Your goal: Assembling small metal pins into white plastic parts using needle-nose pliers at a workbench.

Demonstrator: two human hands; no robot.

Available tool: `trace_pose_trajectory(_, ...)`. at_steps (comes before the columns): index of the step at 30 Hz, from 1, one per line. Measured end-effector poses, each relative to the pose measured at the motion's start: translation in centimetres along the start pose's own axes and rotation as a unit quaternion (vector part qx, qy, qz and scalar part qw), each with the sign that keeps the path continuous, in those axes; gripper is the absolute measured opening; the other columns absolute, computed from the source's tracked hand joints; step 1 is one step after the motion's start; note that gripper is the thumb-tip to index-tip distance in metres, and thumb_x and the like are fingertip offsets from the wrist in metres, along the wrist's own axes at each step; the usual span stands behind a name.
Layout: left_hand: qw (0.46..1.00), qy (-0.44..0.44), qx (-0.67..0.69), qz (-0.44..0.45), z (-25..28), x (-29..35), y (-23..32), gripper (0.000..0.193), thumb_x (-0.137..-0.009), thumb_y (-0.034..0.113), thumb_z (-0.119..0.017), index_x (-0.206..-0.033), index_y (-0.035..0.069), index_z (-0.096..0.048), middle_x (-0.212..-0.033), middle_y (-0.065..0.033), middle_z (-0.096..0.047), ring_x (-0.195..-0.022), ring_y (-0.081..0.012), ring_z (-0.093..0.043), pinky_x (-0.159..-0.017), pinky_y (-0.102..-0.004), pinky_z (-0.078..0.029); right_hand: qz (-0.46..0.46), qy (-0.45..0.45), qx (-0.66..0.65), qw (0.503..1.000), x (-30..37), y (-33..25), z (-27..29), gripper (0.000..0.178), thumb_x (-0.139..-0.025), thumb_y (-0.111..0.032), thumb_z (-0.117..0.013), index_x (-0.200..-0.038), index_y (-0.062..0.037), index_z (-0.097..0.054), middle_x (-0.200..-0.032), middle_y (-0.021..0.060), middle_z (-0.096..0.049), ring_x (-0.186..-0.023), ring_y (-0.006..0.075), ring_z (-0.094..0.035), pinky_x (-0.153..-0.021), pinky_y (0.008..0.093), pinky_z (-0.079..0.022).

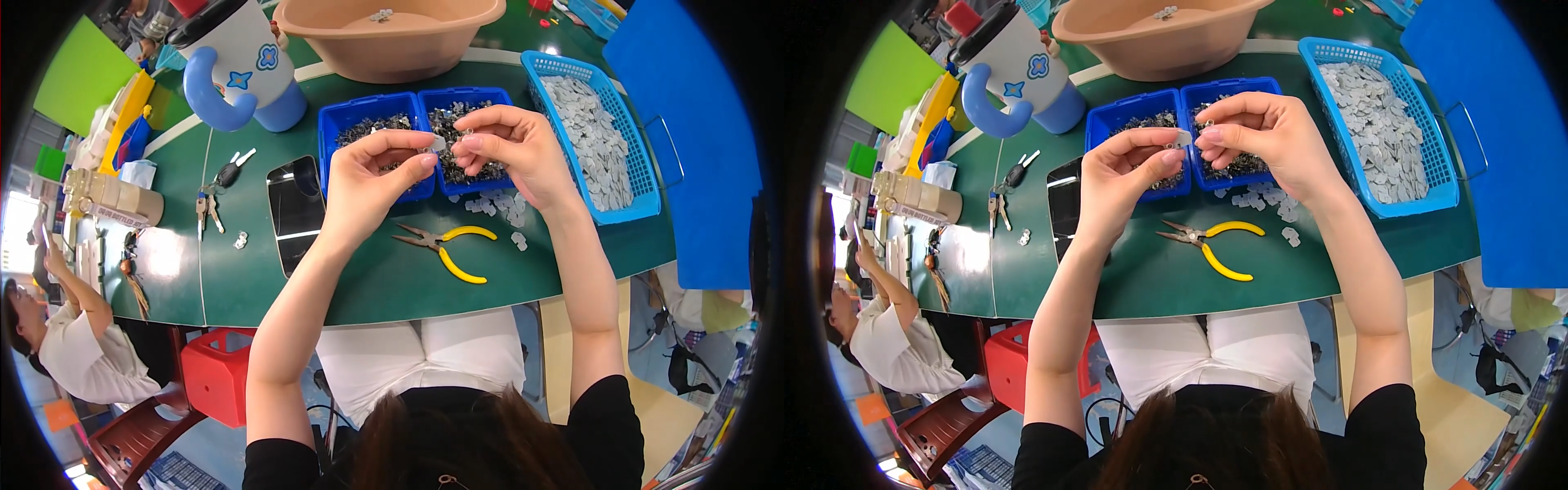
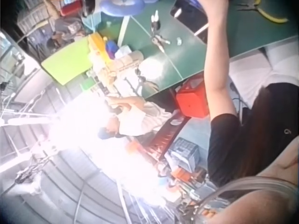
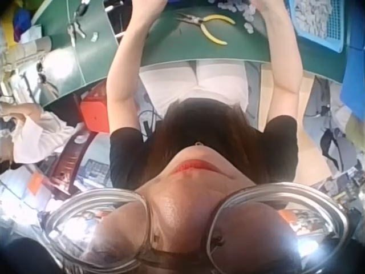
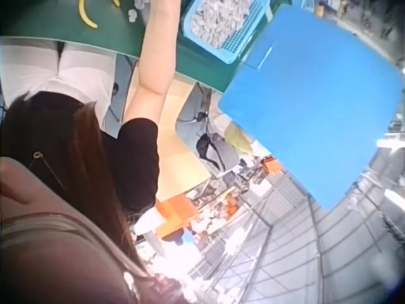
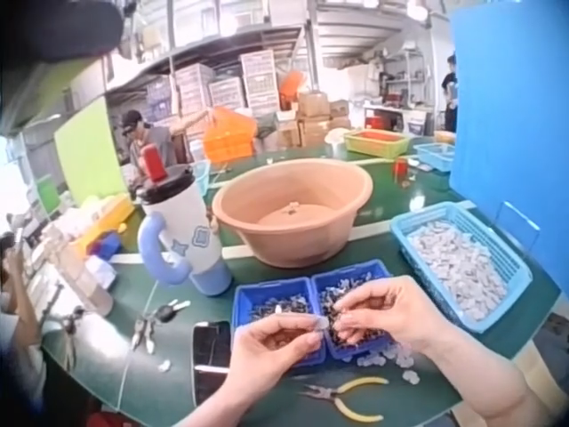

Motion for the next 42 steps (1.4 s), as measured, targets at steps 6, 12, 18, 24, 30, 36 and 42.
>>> trace_pose_trajectory(6,1.0,0.003,0.004,-0.02,0.0,0.1,-0.1,0.02,-0.08,0.001,-0.068,-0.099,-0.001,-0.065,-0.089,-0.0061,-0.067,-0.081,-0.0085,-0.063,-0.071,-0.0198,-0.051,0.018,0.001,0.016,1.0,0.2,0.5,-0.5,0.014,-0.08,-0.003,-0.063,-0.094,-0.0006,-0.061,-0.079,0.005,-0.061,-0.068,0.0098,-0.057,-0.061,0.021,-0.046)
trace_pose_trajectory(12,0.999,0.017,-0.023,-0.045,0.0,0.1,-0.2,0.019,-0.079,0.0,-0.068,-0.098,0.0,-0.066,-0.086,-0.0044,-0.066,-0.078,-0.007,-0.062,-0.068,-0.0184,-0.05,0.032,0.0,-0.003,0.999,0.0,0.7,-0.5,0.013,-0.081,-0.004,-0.063,-0.093,-0.0036,-0.057,-0.079,0.0008,-0.055,-0.067,0.0057,-0.049,-0.059,0.0193,-0.04)
trace_pose_trajectory(18,0.996,0.025,-0.05,-0.069,-0.1,0.2,-0.2,0.017,-0.079,0.0,-0.069,-0.095,0.0,-0.066,-0.088,-0.0034,-0.065,-0.079,-0.0074,-0.062,-0.068,-0.0181,-0.05,0.011,0.005,0.029,1.0,0.0,0.9,-0.8,0.011,-0.082,-0.006,-0.064,-0.092,-0.0024,-0.059,-0.074,0.0026,-0.059,-0.063,0.0072,-0.053,-0.058,0.0204,-0.043)
trace_pose_trajectory(24,0.988,0.038,-0.08,-0.126,-0.1,0.3,0.0,0.017,-0.077,-0.002,-0.069,-0.093,0.0,-0.066,-0.089,-0.0036,-0.064,-0.081,-0.0082,-0.062,-0.07,-0.019,-0.052,0.03,0.001,0.029,0.999,0.1,0.8,-1.0,0.008,-0.083,-0.005,-0.064,-0.089,-0.0008,-0.062,-0.075,0.0046,-0.062,-0.064,0.0081,-0.056,-0.058,0.0202,-0.045)
trace_pose_trajectory(30,0.971,0.044,-0.137,-0.189,-0.3,0.5,0.3,0.016,-0.074,-0.005,-0.069,-0.089,0.001,-0.067,-0.088,-0.0046,-0.063,-0.081,-0.0107,-0.063,-0.069,-0.0208,-0.054,0.04,0.019,0.026,0.999,0.4,0.4,-1.3,0.009,-0.082,-0.007,-0.066,-0.088,-0.0007,-0.064,-0.076,0.0041,-0.063,-0.066,0.0076,-0.056,-0.058,0.0192,-0.044)
trace_pose_trajectory(36,0.961,0.029,-0.164,-0.222,-0.4,0.6,0.3,0.016,-0.074,-0.006,-0.069,-0.088,0.001,-0.067,-0.09,-0.0056,-0.064,-0.082,-0.0117,-0.063,-0.069,-0.0214,-0.055,0.098,0.026,0.073,0.992,0.3,0.3,-1.4,0.01,-0.081,-0.009,-0.068,-0.089,-0.0028,-0.065,-0.077,0.0012,-0.062,-0.065,0.0056,-0.053,-0.057,0.018,-0.04)
trace_pose_trajectory(42,0.956,0.009,-0.171,-0.237,-0.8,0.8,0.1,0.018,-0.074,-0.007,-0.069,-0.09,0.0,-0.067,-0.093,-0.0065,-0.064,-0.085,-0.0118,-0.064,-0.071,-0.0211,-0.055,0.057,0.025,0.012,0.998,0.3,1.0,-1.0,0.011,-0.082,-0.011,-0.068,-0.089,-0.0033,-0.064,-0.076,0.0016,-0.062,-0.063,0.0053,-0.051,-0.056,0.0182,-0.039)
Point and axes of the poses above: each hand's wrist, its own x-axis away from the middle knuckle, its own z-axis out of the back of the hand, y = z × x, the point moved 3 cm from there along -x, towards the middle knuckle
